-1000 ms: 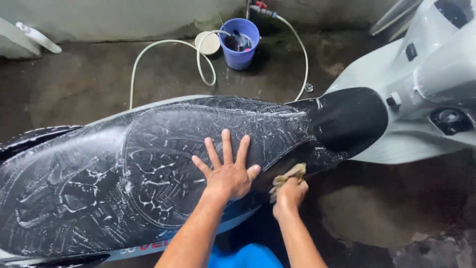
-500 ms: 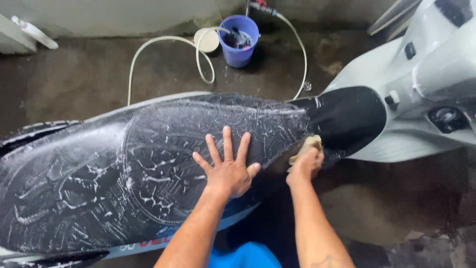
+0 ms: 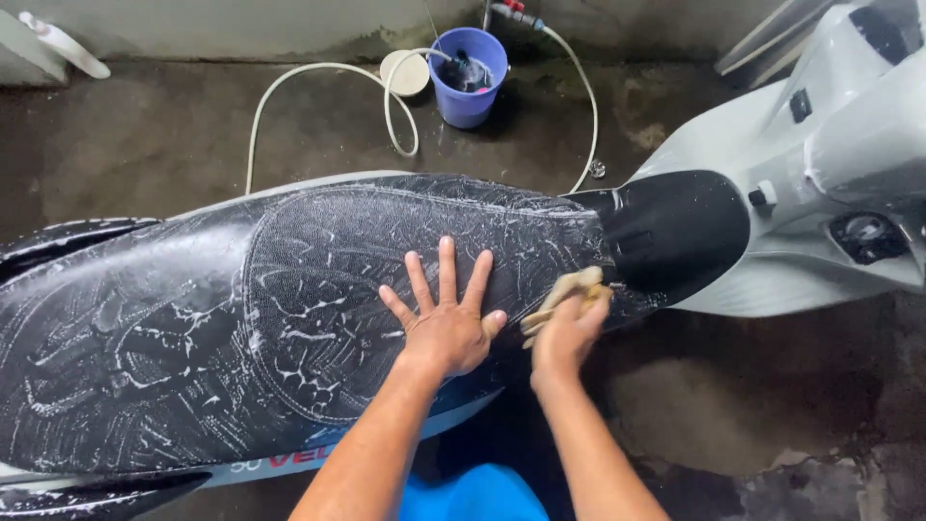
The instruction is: The person scrubs the soapy seat of a motorcycle with a sponge, moving from the front to the rear and back again to cover the entire surface.
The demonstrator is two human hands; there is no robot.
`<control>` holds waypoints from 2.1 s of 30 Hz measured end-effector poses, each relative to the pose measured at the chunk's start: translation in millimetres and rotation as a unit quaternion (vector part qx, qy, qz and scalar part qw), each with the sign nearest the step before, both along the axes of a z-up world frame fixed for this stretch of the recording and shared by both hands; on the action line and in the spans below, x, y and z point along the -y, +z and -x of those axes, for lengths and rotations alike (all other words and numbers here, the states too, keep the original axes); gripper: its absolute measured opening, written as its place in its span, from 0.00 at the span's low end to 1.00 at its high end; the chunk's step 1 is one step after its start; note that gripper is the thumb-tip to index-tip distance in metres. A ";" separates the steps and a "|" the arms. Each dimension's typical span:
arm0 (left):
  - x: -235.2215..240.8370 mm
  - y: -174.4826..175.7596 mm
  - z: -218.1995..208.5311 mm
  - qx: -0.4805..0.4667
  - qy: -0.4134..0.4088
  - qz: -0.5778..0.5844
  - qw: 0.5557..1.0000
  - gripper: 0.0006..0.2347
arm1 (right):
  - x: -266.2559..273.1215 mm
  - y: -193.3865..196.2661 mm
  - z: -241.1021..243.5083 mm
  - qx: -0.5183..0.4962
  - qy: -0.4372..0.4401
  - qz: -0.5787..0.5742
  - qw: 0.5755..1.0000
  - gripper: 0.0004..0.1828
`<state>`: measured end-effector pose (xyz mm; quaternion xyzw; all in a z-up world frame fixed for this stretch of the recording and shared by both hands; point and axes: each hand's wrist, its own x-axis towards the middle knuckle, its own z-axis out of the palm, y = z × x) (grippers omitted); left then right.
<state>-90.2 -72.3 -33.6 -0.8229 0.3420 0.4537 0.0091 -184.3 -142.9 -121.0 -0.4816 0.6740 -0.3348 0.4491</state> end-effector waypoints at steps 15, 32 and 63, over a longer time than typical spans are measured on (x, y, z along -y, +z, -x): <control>-91.8 -66.1 -34.2 0.421 -0.151 0.169 0.878 0.32 | -57.1 -98.6 29.4 0.114 -0.183 -0.262 0.941 0.13; -179.9 -27.4 -70.2 0.401 0.141 0.114 0.898 0.35 | -128.6 -36.8 40.8 -0.101 0.373 0.216 0.897 0.29; -174.1 28.1 -62.7 0.162 0.176 0.002 0.971 0.39 | -118.4 6.8 -33.1 -0.105 0.614 0.462 0.631 0.18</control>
